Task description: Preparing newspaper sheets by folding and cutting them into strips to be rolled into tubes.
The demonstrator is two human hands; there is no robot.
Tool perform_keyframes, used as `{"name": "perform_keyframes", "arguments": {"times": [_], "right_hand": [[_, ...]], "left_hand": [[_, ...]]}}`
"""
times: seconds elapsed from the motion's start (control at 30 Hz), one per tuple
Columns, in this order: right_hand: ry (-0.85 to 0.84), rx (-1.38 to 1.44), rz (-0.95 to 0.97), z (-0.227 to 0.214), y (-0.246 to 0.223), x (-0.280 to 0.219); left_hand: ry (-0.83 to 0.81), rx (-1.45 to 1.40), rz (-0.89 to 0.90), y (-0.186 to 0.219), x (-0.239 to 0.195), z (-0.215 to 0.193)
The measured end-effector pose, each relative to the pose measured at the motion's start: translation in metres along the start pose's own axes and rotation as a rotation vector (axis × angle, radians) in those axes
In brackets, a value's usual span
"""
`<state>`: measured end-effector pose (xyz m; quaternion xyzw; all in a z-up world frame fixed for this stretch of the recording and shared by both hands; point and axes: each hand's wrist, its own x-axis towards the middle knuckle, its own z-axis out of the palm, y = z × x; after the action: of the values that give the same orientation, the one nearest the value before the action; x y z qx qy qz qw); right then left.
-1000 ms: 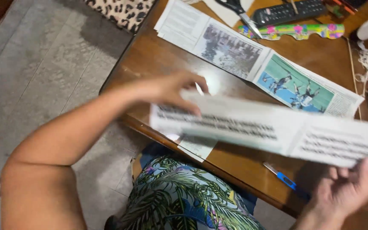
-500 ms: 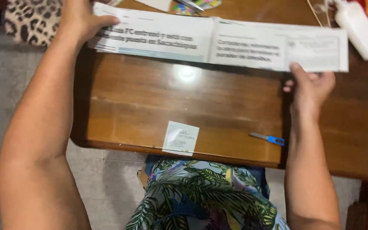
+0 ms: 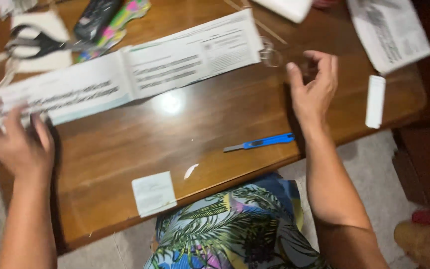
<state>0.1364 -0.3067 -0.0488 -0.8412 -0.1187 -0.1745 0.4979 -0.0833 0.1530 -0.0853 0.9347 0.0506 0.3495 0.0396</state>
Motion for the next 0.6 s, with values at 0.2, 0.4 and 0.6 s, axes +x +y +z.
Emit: {"name": "perform_keyframes", "arguments": {"times": [0.2, 0.4, 0.6], "right_hand": [[0.019, -0.832, -0.138, -0.088, 0.101, 0.049], [-0.375, -1.516, -0.061, -0.138, 0.231, 0.073], [-0.434, -1.425, -0.409, -0.159, 0.358, 0.087]], "left_hand": [[0.105, -0.048, 0.188, 0.066, -0.023, 0.001], [0.238, -0.194, 0.135, 0.131, -0.026, -0.008], [0.202, -0.467, -0.133, 0.169, -0.031, 0.009]]}}
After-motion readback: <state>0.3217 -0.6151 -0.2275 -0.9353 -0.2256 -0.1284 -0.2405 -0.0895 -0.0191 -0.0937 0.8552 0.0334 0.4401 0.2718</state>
